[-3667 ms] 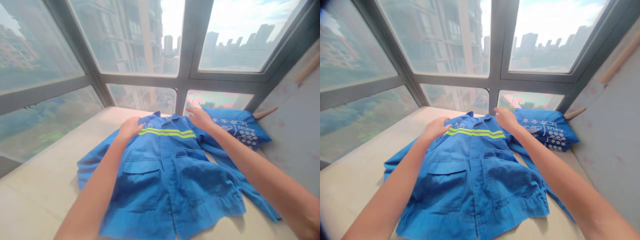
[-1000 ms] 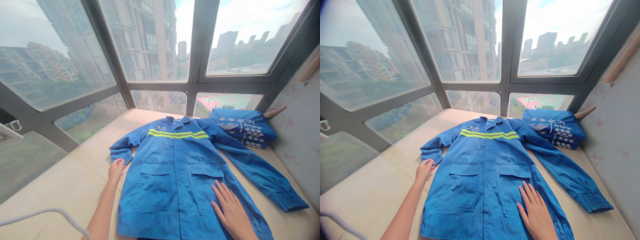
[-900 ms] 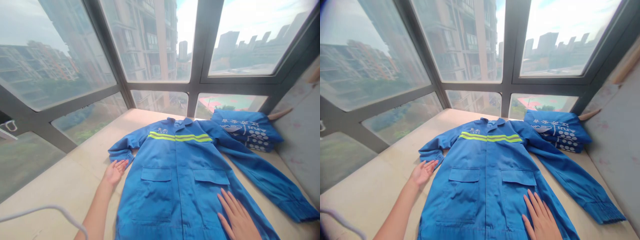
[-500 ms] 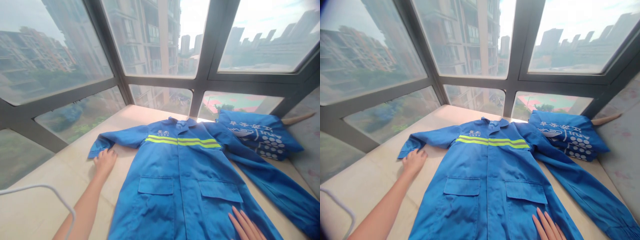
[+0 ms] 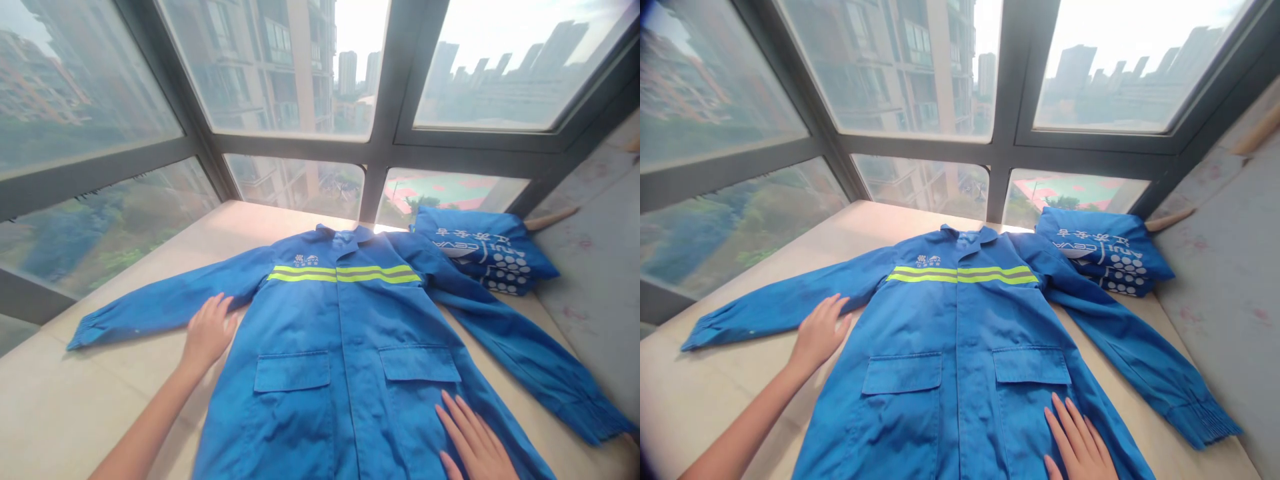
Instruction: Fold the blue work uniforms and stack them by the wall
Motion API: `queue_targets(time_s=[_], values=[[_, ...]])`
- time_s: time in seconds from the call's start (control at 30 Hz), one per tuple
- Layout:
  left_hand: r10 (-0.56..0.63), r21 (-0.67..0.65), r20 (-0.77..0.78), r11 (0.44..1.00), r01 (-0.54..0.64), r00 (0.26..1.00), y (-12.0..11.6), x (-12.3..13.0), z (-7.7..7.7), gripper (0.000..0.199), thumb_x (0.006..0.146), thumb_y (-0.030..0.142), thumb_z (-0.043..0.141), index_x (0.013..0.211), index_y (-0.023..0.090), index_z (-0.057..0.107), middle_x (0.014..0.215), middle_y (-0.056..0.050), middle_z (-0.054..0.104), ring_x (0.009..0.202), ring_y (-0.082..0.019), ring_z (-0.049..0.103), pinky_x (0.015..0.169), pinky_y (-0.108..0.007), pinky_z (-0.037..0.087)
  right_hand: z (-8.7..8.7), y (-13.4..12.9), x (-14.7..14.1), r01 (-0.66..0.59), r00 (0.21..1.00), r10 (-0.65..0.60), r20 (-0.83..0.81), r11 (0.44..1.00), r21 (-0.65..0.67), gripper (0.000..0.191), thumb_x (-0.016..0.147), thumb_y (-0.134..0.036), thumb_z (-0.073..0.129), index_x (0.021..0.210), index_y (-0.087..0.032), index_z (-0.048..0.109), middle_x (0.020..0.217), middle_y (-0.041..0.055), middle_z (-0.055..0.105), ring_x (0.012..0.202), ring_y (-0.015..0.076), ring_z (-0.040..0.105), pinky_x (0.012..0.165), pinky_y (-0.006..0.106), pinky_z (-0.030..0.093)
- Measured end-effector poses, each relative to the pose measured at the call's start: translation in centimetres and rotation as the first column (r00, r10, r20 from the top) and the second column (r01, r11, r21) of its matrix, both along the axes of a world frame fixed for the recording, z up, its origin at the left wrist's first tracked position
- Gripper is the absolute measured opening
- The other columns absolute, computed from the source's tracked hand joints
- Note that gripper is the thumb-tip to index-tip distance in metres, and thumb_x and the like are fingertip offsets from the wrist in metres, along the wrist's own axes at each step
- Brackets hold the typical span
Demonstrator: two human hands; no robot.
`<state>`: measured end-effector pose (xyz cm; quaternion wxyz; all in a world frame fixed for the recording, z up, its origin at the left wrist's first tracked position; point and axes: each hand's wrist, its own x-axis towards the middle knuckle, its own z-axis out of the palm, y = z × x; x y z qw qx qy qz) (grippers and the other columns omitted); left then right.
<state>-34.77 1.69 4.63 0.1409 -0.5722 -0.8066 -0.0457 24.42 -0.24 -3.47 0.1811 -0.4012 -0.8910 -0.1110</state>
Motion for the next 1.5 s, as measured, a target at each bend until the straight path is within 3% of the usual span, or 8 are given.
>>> queue_targets(time_s=[0.2, 0.47, 0.63, 0.73, 0.9, 1.0, 1.33, 1.5], values=[[-0.275, -0.106, 0.114, 0.952, 0.286, 0.955, 3.3, 12.3, -4.0, 0.062, 0.097, 0.055, 0.042, 0.152, 0.026, 0.045, 0.162, -0.011, 0.036, 0.148, -0.037, 0.031, 0.117, -0.062, 0.022, 0.9, -0.9, -1.7, 0.025, 0.999, -0.026, 0.041, 1.000, 0.012, 0.060, 0.089, -0.038, 0.057, 0.147, -0.026, 0.052, 0.147, 0.0069, 0.056, 0.127, 0.0318, 0.060, 0.096, 0.042, 0.051], [-0.257, -0.210, 0.080, 0.940, 0.268, 0.963, 1.4, 4.7, -4.2, 0.059, 0.098, 0.044, 0.036, 0.151, 0.022, 0.046, 0.161, -0.009, 0.037, 0.148, -0.036, 0.033, 0.118, -0.063, 0.021, 3.9, -2.7, -6.3, -0.206, 0.972, 0.172, -0.160, 0.951, -0.232, 0.034, 0.092, -0.039, 0.059, 0.122, -0.024, 0.068, 0.124, 0.0057, 0.072, 0.102, 0.0238, 0.071, 0.083, 0.030, 0.057], [-0.124, -0.187, 0.062, 0.973, 0.133, 0.990, 3.5, 8.0, -1.2, 0.050, 0.092, 0.026, 0.040, 0.135, 0.013, 0.061, 0.148, -0.018, 0.053, 0.138, -0.035, 0.047, 0.115, -0.059, 0.031, 6.1, 6.1, -7.7, -0.208, 0.848, -0.073, -0.524, 0.865, -0.456, 0.029, 0.100, -0.028, 0.043, 0.109, -0.024, 0.071, 0.107, 0.0065, 0.076, 0.097, 0.0207, 0.072, 0.088, 0.031, 0.058], [-0.340, -0.077, 0.124, 0.933, 0.350, 0.932, 4.5, 15.5, -0.1, 0.049, 0.096, 0.032, 0.042, 0.138, 0.014, 0.058, 0.151, -0.017, 0.050, 0.142, -0.033, 0.043, 0.117, -0.055, 0.029, 6.2, 15.0, -8.2, 0.066, 0.815, -0.271, -0.512, 0.922, -0.382, 0.037, 0.096, -0.023, 0.041, 0.120, -0.021, 0.069, 0.121, 0.0113, 0.071, 0.113, 0.0264, 0.065, 0.099, 0.043, 0.053], [-0.773, -0.084, 0.297, 0.564, 0.821, 0.561, 2.0, 26.8, -1.1, 0.070, 0.094, 0.054, 0.053, 0.157, 0.029, 0.034, 0.166, -0.010, 0.026, 0.151, -0.036, 0.024, 0.122, -0.060, 0.013, 4.6, 24.7, -7.9, 0.093, 0.995, -0.099, -0.001, 0.940, -0.328, 0.055, 0.090, -0.017, 0.047, 0.145, -0.014, 0.052, 0.153, 0.0156, 0.048, 0.142, 0.0321, 0.040, 0.117, 0.053, 0.030], [-0.809, -0.126, 0.376, 0.438, 0.890, 0.451, 0.3, 28.0, -2.2, 0.076, 0.093, 0.056, 0.054, 0.159, 0.031, 0.027, 0.168, -0.009, 0.021, 0.153, -0.036, 0.021, 0.122, -0.060, 0.010, 4.2, 27.0, -6.4, 0.141, 0.988, -0.111, 0.109, 0.936, -0.323, 0.050, 0.096, -0.023, 0.043, 0.143, -0.014, 0.052, 0.150, 0.0149, 0.051, 0.140, 0.0299, 0.042, 0.116, 0.050, 0.028], [-0.825, -0.166, 0.426, 0.333, 0.928, 0.372, -1.3, 24.4, -0.8, 0.069, 0.093, 0.050, 0.055, 0.155, 0.030, 0.036, 0.164, -0.008, 0.030, 0.150, -0.034, 0.027, 0.123, -0.057, 0.013, 6.2, 28.8, -1.7, 0.381, 0.893, -0.445, -0.066, 0.826, -0.415, 0.040, 0.101, -0.042, 0.043, 0.108, -0.017, 0.073, 0.111, 0.0124, 0.073, 0.103, 0.0255, 0.065, 0.087, 0.034, 0.048], [-0.750, -0.082, 0.445, 0.511, 0.856, 0.490, 2.4, 26.8, -0.1, 0.049, 0.100, 0.044, 0.043, 0.143, 0.022, 0.053, 0.147, -0.012, 0.055, 0.140, -0.028, 0.044, 0.122, -0.050, 0.023, 6.2, 29.8, -0.8, 0.517, 0.776, -0.602, -0.189, 0.778, -0.356, 0.047, 0.095, -0.049, 0.054, 0.122, -0.013, 0.066, 0.116, 0.0156, 0.070, 0.109, 0.0296, 0.062, 0.091, 0.038, 0.046]])
